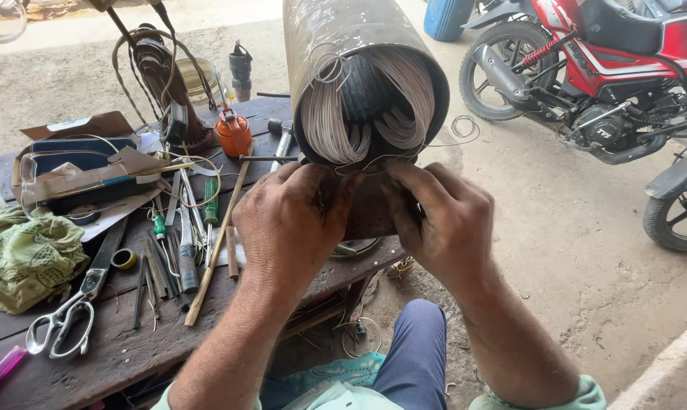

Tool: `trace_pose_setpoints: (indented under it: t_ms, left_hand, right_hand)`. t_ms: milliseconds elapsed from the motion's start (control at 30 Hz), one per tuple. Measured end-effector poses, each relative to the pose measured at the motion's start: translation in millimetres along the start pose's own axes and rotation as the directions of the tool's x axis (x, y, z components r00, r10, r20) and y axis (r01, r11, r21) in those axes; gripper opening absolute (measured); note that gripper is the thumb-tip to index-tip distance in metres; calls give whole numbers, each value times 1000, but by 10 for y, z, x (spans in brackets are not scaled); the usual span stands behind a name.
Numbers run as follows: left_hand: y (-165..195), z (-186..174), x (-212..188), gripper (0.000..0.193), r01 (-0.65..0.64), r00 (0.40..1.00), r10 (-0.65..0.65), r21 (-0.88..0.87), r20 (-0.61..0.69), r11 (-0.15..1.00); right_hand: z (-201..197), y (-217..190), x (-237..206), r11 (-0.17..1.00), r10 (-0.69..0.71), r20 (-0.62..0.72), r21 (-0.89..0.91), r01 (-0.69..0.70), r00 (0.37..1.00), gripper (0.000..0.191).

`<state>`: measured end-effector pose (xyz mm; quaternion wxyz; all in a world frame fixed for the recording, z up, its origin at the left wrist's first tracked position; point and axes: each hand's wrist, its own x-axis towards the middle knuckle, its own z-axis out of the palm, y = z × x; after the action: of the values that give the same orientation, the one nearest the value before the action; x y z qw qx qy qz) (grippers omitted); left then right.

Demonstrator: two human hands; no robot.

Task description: The person winds insulated wire onto a cylindrical metal core mounted on a bench. They use pliers to cut and secure wire ends, a wooden stick to press and align the coils, and a hammer to tap the wire into place. The person repeatedly adjusts the wire layers and rotates the core to continue winding.

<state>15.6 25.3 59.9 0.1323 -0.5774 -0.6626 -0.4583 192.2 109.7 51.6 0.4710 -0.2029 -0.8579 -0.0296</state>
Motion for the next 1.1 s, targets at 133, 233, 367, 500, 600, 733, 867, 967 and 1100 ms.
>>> trace_pose_setpoints:
  t_ms: [133, 233, 367, 500, 600, 733, 867, 967, 1100]
  left_hand:
    - [-6, 112, 13, 23, 92, 995, -96, -112, -37, 989]
    - [4, 161, 0, 19, 166, 984, -178, -259, -25, 952]
    - [8, 188, -6, 16, 355, 933, -339, -466, 121, 810]
    - [-11, 174, -11, 17, 419, 906, -355, -610, 231, 673]
    - [-22, 152, -43, 17, 211, 976, -210, -462, 53, 862]
    - [0, 158, -126, 15, -16, 995, -2, -179, -99, 984]
    - [30, 192, -162, 14, -2, 995, -15, -184, -96, 983]
    - [44, 193, -170, 18, -53, 994, 39, -141, -100, 989]
    - [19, 163, -162, 23, -117, 990, 108, -104, -87, 988]
  right_hand:
    - [-35, -86, 163, 990, 94, 164, -116, -75, 982, 46]
    - [-30, -107, 256, 972, 156, 268, -211, -100, 951, 44]
    - [-5, -61, 276, 953, 201, 311, -282, -112, 929, 38]
    - [24, 14, 239, 980, 182, 242, -124, -155, 953, 30]
    - [32, 34, 199, 983, 183, 203, -45, -177, 962, 28]
    - [18, 16, 143, 990, 132, 154, 25, -138, 979, 26]
    - [9, -30, 110, 988, 122, 133, 78, -133, 984, 18]
    - [18, -80, 92, 993, 109, 128, 20, -112, 986, 23]
    - [44, -142, 65, 992, 121, 59, -43, -119, 991, 28]
